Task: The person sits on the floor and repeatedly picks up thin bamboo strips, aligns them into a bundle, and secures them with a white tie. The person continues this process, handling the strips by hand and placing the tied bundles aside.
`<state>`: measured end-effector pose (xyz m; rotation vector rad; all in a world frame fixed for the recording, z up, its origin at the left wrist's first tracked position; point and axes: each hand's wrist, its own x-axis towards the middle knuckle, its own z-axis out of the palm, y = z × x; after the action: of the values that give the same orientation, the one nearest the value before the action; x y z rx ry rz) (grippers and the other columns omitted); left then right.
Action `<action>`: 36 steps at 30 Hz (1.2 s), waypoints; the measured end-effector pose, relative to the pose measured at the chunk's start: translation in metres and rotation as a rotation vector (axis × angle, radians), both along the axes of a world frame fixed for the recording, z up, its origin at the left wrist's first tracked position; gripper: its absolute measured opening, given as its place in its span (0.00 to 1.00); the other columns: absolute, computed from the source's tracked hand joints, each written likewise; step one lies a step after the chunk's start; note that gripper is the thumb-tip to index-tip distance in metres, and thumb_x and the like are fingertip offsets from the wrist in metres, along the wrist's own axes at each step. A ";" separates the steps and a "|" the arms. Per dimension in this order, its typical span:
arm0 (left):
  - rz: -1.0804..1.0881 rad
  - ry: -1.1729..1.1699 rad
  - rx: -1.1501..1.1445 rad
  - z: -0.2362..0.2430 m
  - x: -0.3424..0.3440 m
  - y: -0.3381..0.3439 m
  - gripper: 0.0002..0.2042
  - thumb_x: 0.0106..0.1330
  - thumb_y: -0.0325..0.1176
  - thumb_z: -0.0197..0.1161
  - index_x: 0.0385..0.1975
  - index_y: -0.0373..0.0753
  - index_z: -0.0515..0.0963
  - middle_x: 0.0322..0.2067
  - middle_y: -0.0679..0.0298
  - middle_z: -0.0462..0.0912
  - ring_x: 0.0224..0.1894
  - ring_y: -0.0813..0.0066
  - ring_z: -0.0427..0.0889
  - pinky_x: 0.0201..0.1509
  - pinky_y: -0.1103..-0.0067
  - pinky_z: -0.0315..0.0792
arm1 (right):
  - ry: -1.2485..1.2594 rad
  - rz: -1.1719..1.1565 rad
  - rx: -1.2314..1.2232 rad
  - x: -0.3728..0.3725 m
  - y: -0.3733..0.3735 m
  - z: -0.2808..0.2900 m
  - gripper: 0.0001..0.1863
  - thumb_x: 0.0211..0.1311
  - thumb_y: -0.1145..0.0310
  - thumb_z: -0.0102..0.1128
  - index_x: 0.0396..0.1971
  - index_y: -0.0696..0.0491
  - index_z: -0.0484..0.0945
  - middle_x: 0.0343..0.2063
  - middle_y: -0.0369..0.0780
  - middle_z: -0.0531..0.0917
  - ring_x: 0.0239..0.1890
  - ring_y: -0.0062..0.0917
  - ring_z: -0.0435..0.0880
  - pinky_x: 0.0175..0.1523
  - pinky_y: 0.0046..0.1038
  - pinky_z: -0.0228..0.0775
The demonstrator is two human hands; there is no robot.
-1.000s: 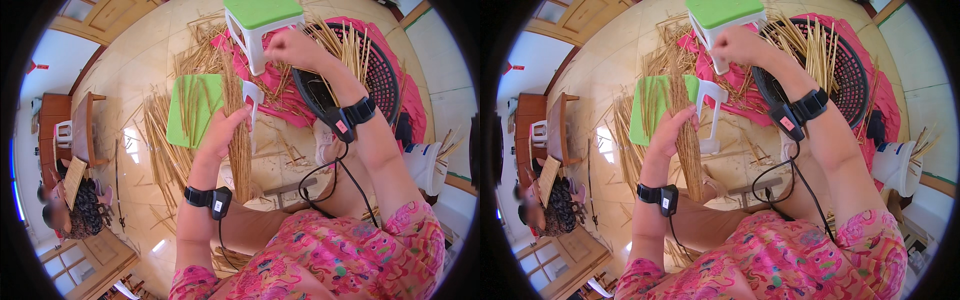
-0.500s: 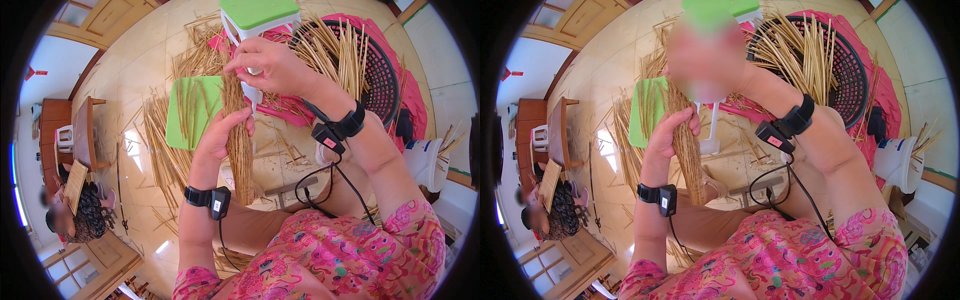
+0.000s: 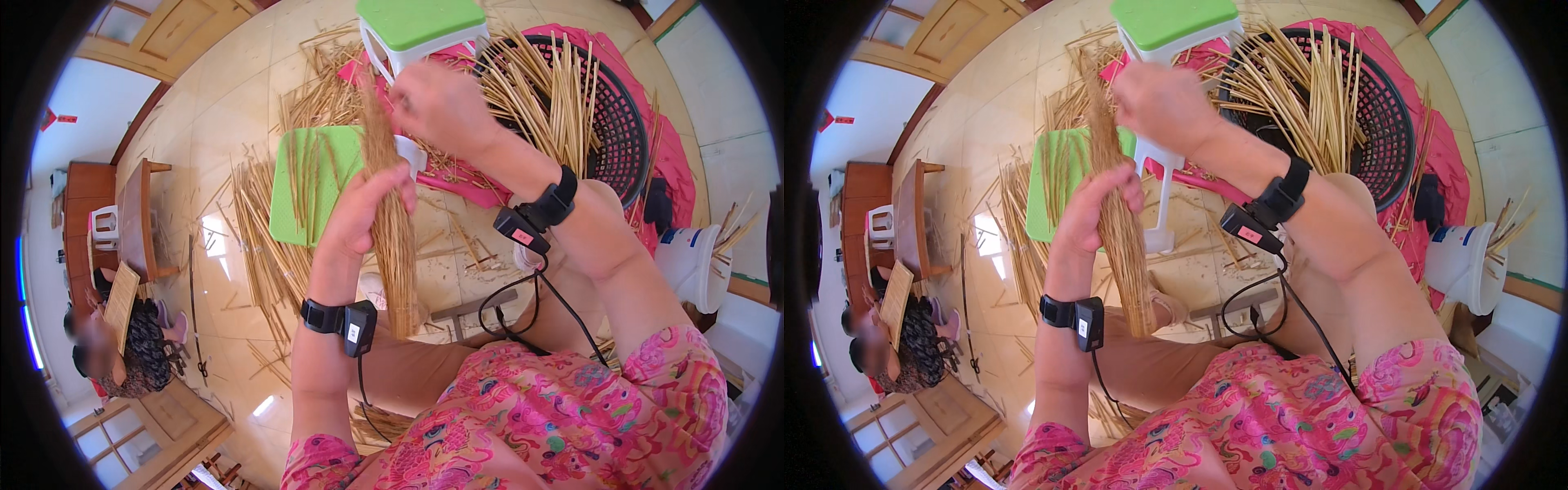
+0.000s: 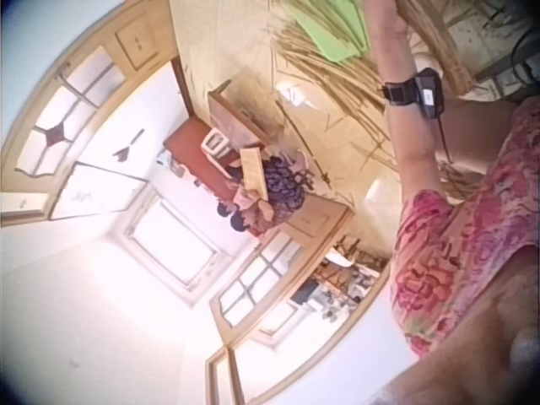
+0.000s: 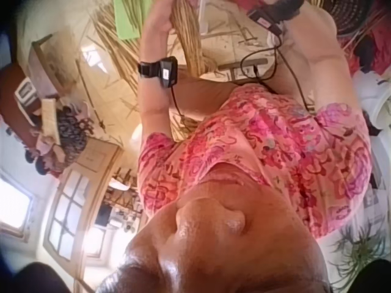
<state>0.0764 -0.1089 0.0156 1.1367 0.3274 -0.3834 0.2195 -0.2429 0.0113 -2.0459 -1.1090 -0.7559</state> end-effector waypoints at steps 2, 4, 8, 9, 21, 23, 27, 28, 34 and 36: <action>-0.160 -0.063 0.126 0.005 -0.009 -0.009 0.09 0.65 0.36 0.61 0.37 0.38 0.73 0.23 0.67 0.73 0.26 0.75 0.73 0.29 0.79 0.67 | 0.231 -0.413 0.018 0.052 -0.011 -0.008 0.07 0.53 0.66 0.64 0.24 0.54 0.81 0.20 0.37 0.80 0.21 0.29 0.78 0.30 0.30 0.71; -0.078 -0.065 0.042 -0.005 -0.005 -0.006 0.10 0.65 0.36 0.60 0.38 0.38 0.72 0.23 0.67 0.72 0.27 0.75 0.73 0.30 0.79 0.68 | 0.508 -0.228 0.149 0.076 -0.035 -0.005 0.10 0.55 0.62 0.64 0.25 0.54 0.83 0.18 0.36 0.81 0.20 0.25 0.78 0.29 0.27 0.71; 0.054 -0.048 -0.287 -0.025 -0.006 0.019 0.10 0.65 0.36 0.59 0.39 0.38 0.72 0.24 0.64 0.73 0.28 0.71 0.74 0.33 0.77 0.69 | 1.356 0.304 -0.134 0.041 -0.028 0.018 0.23 0.56 0.48 0.64 0.31 0.56 0.85 0.23 0.38 0.83 0.22 0.20 0.80 0.31 0.24 0.71; 0.009 -0.093 -0.334 -0.025 -0.008 0.021 0.11 0.65 0.37 0.58 0.40 0.37 0.72 0.24 0.62 0.74 0.28 0.69 0.74 0.34 0.76 0.69 | 1.409 0.377 -0.167 0.023 -0.022 0.025 0.20 0.57 0.51 0.66 0.34 0.56 0.84 0.26 0.36 0.83 0.27 0.17 0.78 0.33 0.21 0.69; -0.033 -0.233 -0.004 -0.025 -0.001 0.019 0.35 0.56 0.44 0.66 0.60 0.31 0.63 0.49 0.50 0.78 0.51 0.57 0.79 0.58 0.67 0.74 | 1.570 0.827 0.020 -0.012 0.000 0.005 0.13 0.54 0.66 0.71 0.35 0.56 0.80 0.24 0.34 0.81 0.17 0.16 0.74 0.22 0.21 0.70; -0.007 -0.223 -0.021 -0.018 0.001 0.027 0.39 0.55 0.40 0.68 0.64 0.32 0.58 0.55 0.56 0.72 0.56 0.67 0.73 0.61 0.72 0.68 | 1.556 0.769 0.011 -0.012 -0.001 0.007 0.14 0.54 0.65 0.71 0.36 0.56 0.80 0.24 0.34 0.82 0.15 0.16 0.73 0.21 0.22 0.70; 0.024 -0.354 0.242 -0.007 0.004 0.017 0.42 0.51 0.36 0.73 0.65 0.32 0.57 0.57 0.57 0.70 0.58 0.72 0.70 0.63 0.74 0.65 | 1.493 0.680 -0.008 -0.016 0.003 0.005 0.15 0.53 0.65 0.72 0.36 0.57 0.80 0.24 0.35 0.81 0.16 0.15 0.75 0.22 0.21 0.70; 0.029 -0.371 0.314 -0.008 0.004 0.014 0.42 0.50 0.35 0.73 0.65 0.32 0.58 0.56 0.58 0.71 0.57 0.72 0.72 0.61 0.74 0.66 | 1.486 0.649 -0.006 -0.016 0.004 0.004 0.15 0.53 0.65 0.72 0.37 0.57 0.80 0.24 0.35 0.81 0.17 0.15 0.75 0.22 0.20 0.70; 0.145 -0.263 0.439 -0.010 0.008 -0.003 0.33 0.51 0.31 0.72 0.57 0.32 0.66 0.43 0.61 0.78 0.43 0.74 0.79 0.47 0.77 0.74 | 1.352 0.602 -0.025 -0.019 0.003 0.002 0.22 0.50 0.61 0.75 0.40 0.59 0.80 0.26 0.37 0.82 0.24 0.18 0.79 0.28 0.21 0.72; 0.227 -0.222 0.308 -0.013 0.008 -0.001 0.27 0.54 0.29 0.69 0.54 0.32 0.68 0.38 0.63 0.79 0.37 0.76 0.80 0.41 0.78 0.76 | 1.342 0.534 0.009 -0.017 0.001 0.012 0.22 0.52 0.63 0.73 0.44 0.58 0.78 0.28 0.35 0.82 0.28 0.17 0.79 0.34 0.22 0.73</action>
<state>0.0847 -0.1101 0.0023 1.4128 0.3222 -0.0037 0.2022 -0.2422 0.0229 -1.5423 -0.7021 0.8055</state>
